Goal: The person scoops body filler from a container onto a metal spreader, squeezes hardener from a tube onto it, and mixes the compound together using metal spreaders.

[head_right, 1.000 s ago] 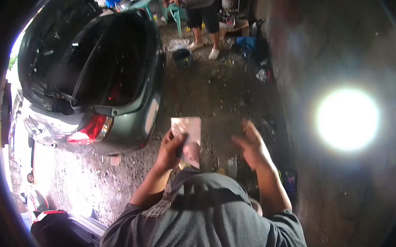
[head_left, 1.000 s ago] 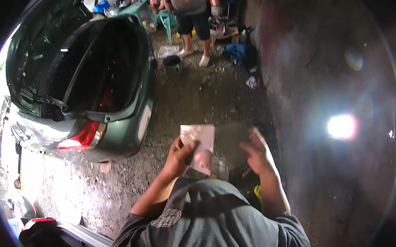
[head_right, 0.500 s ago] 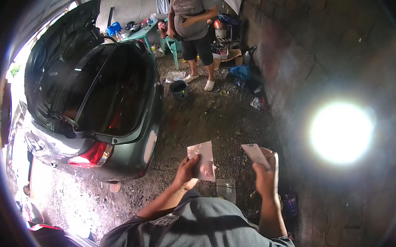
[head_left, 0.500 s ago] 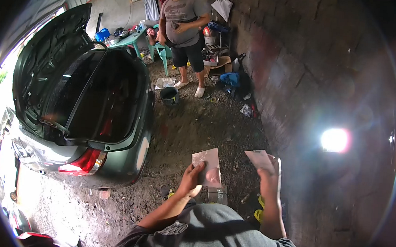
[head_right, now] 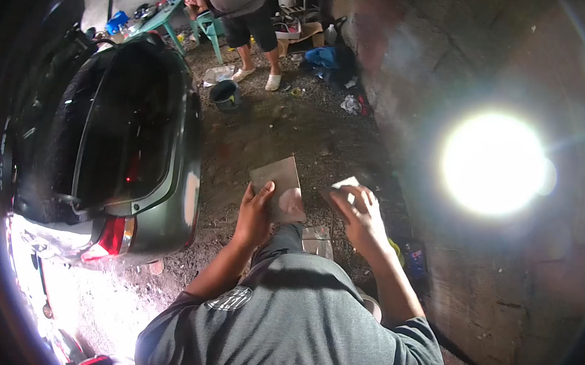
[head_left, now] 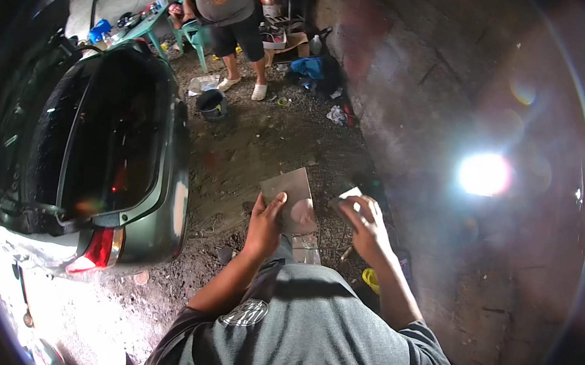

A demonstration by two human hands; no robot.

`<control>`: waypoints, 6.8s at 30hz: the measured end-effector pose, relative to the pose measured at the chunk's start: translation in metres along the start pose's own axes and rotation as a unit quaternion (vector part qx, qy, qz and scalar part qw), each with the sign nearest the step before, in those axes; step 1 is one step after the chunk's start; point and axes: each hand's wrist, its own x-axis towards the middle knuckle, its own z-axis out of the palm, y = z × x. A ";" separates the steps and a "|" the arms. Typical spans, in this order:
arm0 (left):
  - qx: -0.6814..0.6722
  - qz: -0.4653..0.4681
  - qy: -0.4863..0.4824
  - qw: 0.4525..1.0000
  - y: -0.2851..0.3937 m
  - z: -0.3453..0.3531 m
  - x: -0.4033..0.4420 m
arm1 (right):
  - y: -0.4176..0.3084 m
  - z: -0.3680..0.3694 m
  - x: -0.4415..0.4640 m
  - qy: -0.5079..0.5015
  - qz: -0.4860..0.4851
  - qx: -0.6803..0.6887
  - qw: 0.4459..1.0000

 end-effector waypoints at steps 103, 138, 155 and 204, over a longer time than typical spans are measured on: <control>-0.276 0.548 0.682 0.397 0.322 -0.083 0.450 | -0.145 0.388 0.787 -0.445 -0.714 0.486 0.236; -0.028 0.306 0.928 0.212 0.327 -0.024 0.504 | -0.071 0.424 0.833 -0.406 -0.771 0.442 0.213; -0.208 0.566 0.678 0.420 0.240 0.041 0.450 | 0.009 0.421 0.799 -0.458 -0.687 0.369 0.427; -0.197 0.552 0.671 0.454 0.175 0.080 0.463 | -0.043 0.168 0.847 -0.735 -0.247 0.630 0.036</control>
